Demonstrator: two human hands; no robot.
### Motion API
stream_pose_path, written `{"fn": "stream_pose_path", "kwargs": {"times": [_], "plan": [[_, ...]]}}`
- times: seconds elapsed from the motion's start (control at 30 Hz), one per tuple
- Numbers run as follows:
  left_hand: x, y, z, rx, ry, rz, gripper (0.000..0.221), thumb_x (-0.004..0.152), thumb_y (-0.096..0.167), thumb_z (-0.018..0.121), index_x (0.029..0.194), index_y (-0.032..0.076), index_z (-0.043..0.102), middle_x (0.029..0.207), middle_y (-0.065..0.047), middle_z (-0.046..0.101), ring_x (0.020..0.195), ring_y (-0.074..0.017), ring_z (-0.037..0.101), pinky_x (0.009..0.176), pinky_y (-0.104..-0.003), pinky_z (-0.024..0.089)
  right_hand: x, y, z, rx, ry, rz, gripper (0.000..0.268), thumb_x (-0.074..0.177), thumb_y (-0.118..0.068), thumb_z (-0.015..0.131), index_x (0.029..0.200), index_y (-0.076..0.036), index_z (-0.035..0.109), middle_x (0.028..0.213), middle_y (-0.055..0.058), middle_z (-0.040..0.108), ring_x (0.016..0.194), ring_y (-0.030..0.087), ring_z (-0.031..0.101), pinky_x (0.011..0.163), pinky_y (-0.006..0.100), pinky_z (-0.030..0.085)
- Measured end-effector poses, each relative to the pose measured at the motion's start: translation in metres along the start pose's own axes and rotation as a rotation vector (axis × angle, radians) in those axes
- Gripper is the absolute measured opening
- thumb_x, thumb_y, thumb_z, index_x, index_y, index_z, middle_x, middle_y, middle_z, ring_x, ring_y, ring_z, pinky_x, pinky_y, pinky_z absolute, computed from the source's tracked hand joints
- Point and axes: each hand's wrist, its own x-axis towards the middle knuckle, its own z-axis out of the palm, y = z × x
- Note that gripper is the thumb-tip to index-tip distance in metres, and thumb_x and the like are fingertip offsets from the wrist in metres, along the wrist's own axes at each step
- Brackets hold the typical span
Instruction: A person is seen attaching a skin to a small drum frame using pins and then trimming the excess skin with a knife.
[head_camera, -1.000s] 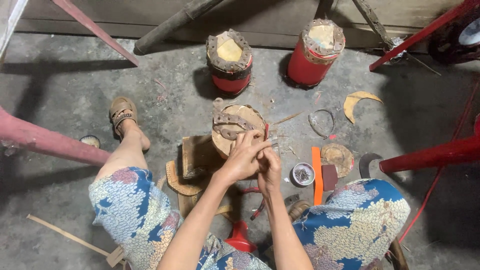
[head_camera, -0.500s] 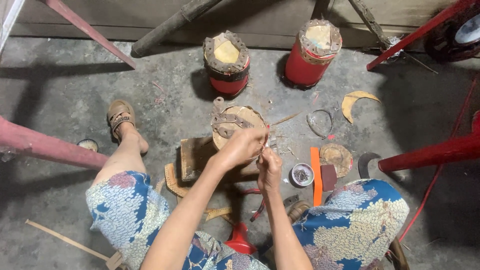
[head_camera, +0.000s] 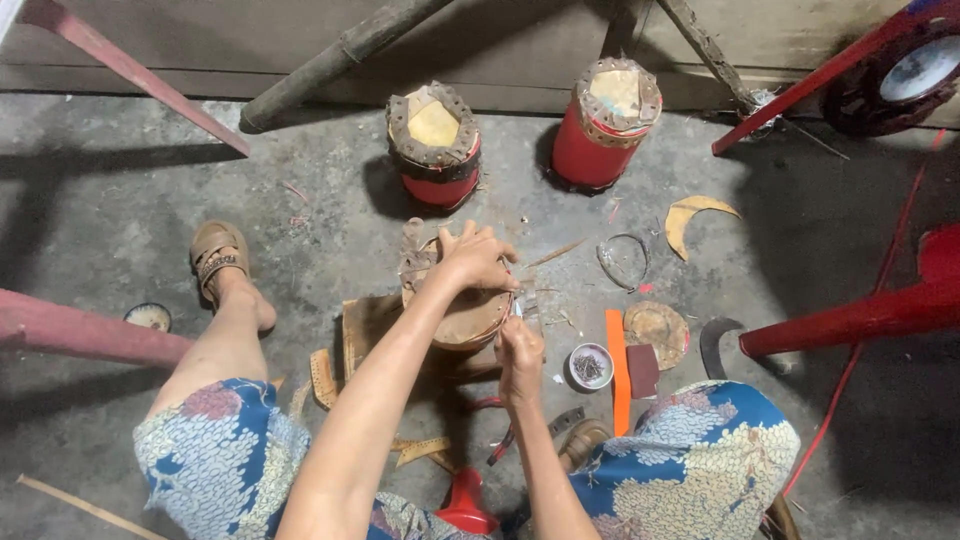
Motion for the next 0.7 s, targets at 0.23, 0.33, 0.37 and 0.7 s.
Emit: {"fn": "stream_pose_path", "kwargs": {"times": [0.23,0.33,0.37,0.7], "plan": [[0.023,0.001,-0.020,-0.039,-0.279,0.014,0.062,0.077,0.074,0.068,0.128,0.038,0.069,0.137,0.003,0.065,0.135,-0.0288,0.046,0.106,-0.069,0.021,0.001,0.002,-0.002,0.009,0.023,0.029,0.029,0.083,-0.029,0.066,0.061,-0.013,0.056,0.051,-0.003,0.039,0.049,0.006,0.033,0.050,0.022,0.028],[0.036,0.004,-0.013,-0.102,-0.291,-0.004,0.041,0.080,0.052,0.078,0.111,0.025,0.078,0.117,-0.005,0.074,0.128,-0.0334,0.056,0.107,-0.076,0.018,-0.002,-0.007,0.001,0.010,0.018,0.051,0.028,0.083,-0.027,0.064,0.061,-0.011,0.056,0.050,-0.003,0.034,0.049,0.006,0.029,0.049,0.023,0.025],[0.045,0.002,-0.007,-0.089,-0.277,0.011,0.038,0.079,0.049,0.080,0.107,0.023,0.078,0.116,-0.008,0.074,0.127,-0.0354,0.057,0.105,-0.075,0.021,-0.002,-0.006,0.001,-0.004,0.023,0.047,0.027,0.083,-0.026,0.064,0.061,-0.012,0.056,0.050,-0.004,0.033,0.049,0.006,0.028,0.050,0.023,0.025],[0.036,0.010,-0.007,-0.016,-0.236,0.134,0.037,0.079,0.046,0.082,0.104,0.019,0.077,0.116,-0.011,0.071,0.125,-0.0345,0.056,0.102,-0.067,0.032,-0.008,-0.002,0.003,-0.077,0.046,-0.030,0.027,0.085,-0.022,0.065,0.062,-0.015,0.052,0.053,-0.006,0.030,0.052,0.005,0.025,0.049,0.021,0.022]]}}
